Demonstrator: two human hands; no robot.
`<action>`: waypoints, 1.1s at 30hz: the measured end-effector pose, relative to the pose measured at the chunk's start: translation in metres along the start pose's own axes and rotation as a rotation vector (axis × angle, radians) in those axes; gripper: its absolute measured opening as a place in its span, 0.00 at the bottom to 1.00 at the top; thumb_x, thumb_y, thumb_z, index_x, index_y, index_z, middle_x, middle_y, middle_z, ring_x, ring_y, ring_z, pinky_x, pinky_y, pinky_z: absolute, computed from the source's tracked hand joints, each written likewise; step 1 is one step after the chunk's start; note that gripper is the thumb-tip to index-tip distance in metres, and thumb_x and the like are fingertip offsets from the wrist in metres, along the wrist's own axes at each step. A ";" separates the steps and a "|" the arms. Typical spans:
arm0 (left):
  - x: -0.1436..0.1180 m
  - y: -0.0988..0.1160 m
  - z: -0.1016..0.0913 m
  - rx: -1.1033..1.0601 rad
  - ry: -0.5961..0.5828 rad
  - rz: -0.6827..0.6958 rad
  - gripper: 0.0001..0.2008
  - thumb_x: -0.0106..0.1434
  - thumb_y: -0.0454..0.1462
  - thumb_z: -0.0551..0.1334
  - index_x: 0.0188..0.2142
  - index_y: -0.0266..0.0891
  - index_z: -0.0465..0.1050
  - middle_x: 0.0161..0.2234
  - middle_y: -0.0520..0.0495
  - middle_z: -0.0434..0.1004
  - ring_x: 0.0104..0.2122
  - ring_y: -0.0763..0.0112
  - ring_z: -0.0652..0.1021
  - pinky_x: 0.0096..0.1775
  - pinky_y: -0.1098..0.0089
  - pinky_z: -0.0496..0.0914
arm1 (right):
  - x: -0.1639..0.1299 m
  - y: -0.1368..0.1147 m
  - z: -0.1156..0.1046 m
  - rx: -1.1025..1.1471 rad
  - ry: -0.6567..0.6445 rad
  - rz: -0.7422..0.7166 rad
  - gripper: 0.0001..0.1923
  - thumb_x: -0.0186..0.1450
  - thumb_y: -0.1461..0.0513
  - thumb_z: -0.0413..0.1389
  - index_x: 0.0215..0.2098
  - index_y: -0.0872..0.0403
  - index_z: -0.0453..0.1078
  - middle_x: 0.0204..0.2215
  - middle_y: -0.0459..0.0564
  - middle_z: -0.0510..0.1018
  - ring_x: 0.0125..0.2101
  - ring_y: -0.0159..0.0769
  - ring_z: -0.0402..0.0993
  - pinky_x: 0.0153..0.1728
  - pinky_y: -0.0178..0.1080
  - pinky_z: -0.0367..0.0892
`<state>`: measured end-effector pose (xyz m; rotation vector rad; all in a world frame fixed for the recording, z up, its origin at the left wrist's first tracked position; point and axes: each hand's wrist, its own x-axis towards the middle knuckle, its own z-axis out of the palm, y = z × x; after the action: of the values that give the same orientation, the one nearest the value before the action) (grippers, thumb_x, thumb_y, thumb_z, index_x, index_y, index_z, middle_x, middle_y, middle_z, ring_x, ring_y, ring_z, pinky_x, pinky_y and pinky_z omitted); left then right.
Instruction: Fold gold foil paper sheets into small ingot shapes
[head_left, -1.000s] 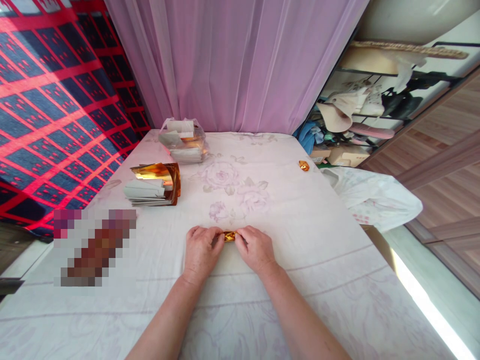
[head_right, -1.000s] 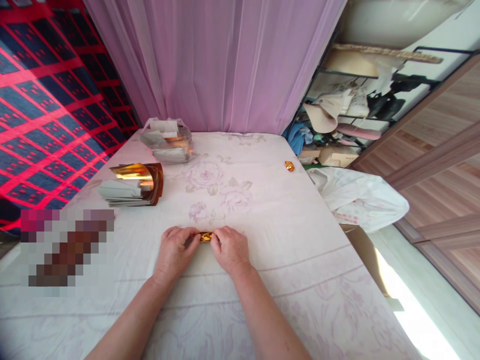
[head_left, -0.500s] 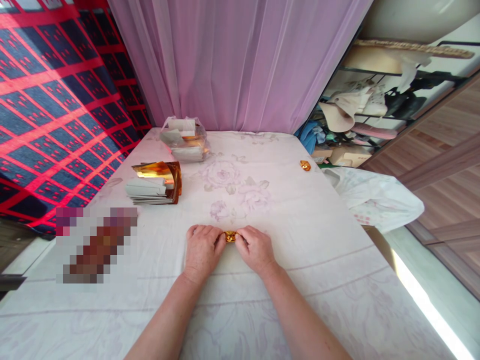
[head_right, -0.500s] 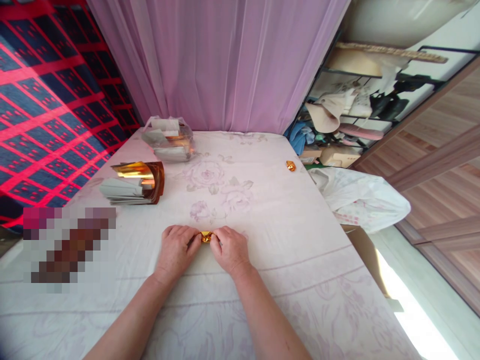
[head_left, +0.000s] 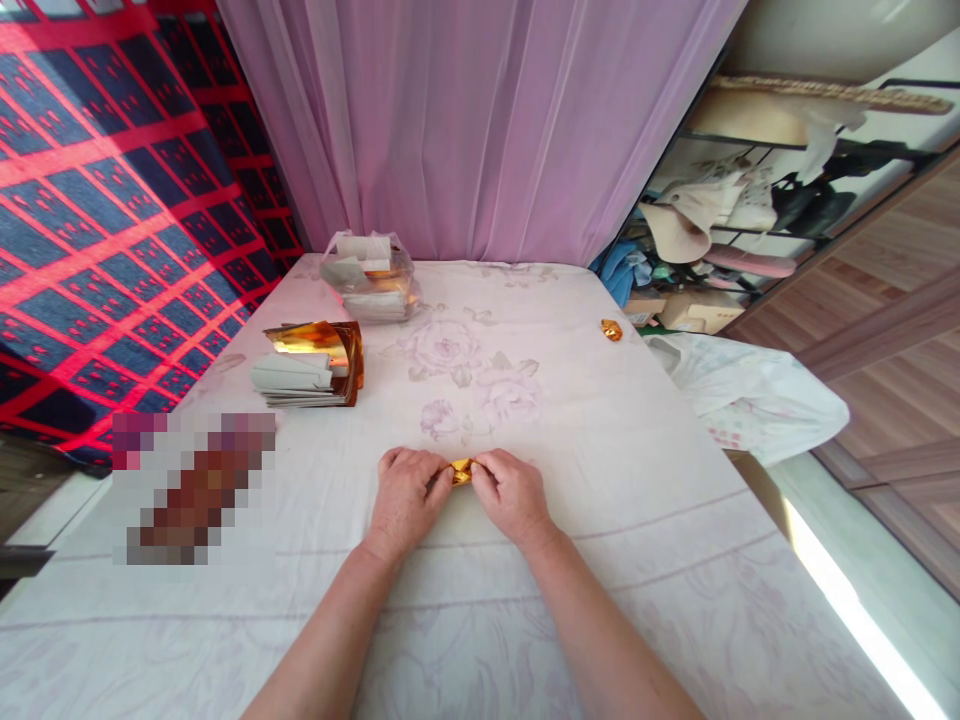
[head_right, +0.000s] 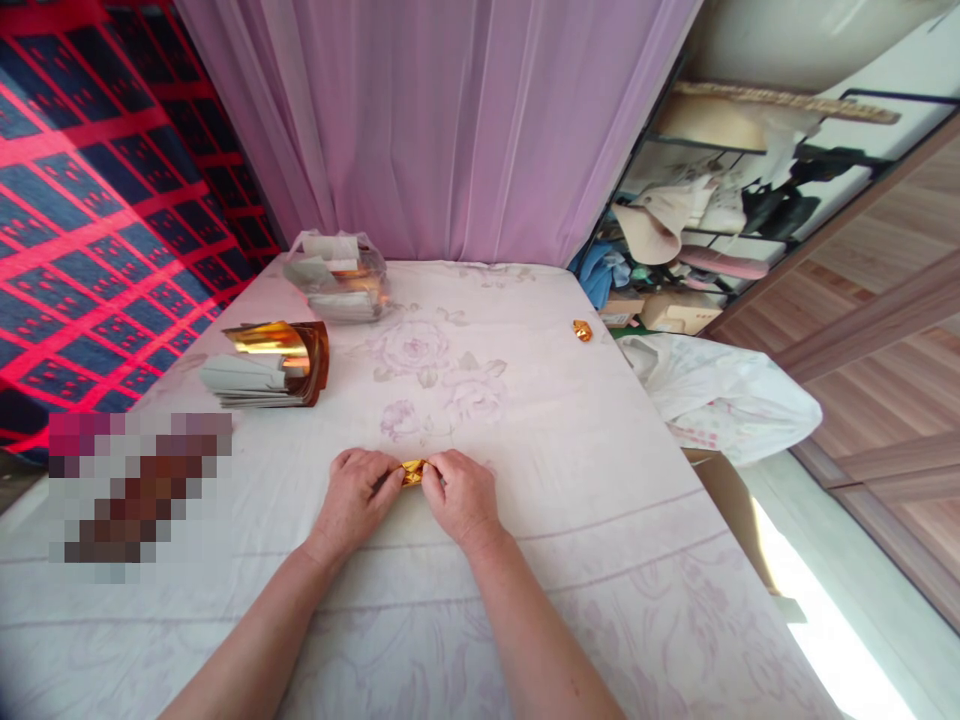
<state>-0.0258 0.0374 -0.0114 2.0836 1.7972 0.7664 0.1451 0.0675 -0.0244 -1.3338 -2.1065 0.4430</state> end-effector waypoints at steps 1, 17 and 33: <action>0.000 0.000 0.000 -0.006 -0.003 0.006 0.11 0.66 0.37 0.55 0.28 0.42 0.72 0.27 0.53 0.77 0.32 0.67 0.74 0.44 0.61 0.58 | 0.000 -0.001 0.000 -0.004 -0.004 0.004 0.12 0.65 0.63 0.48 0.28 0.52 0.71 0.27 0.46 0.78 0.29 0.32 0.73 0.31 0.34 0.56; -0.001 0.004 -0.004 0.026 -0.027 0.020 0.11 0.64 0.37 0.56 0.27 0.42 0.73 0.27 0.51 0.77 0.32 0.67 0.74 0.47 0.59 0.59 | 0.003 0.000 -0.009 0.257 -0.027 0.002 0.10 0.64 0.61 0.52 0.38 0.51 0.76 0.35 0.48 0.79 0.30 0.31 0.74 0.35 0.33 0.68; -0.004 0.008 0.003 -0.117 0.064 -0.045 0.17 0.67 0.44 0.55 0.25 0.41 0.72 0.22 0.52 0.73 0.28 0.68 0.73 0.41 0.64 0.62 | 0.002 -0.014 0.004 0.416 0.225 0.159 0.10 0.64 0.60 0.54 0.32 0.52 0.77 0.28 0.49 0.81 0.27 0.33 0.76 0.30 0.33 0.71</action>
<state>-0.0180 0.0327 -0.0103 1.9587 1.7802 0.9123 0.1320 0.0630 -0.0187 -1.2408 -1.6224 0.7171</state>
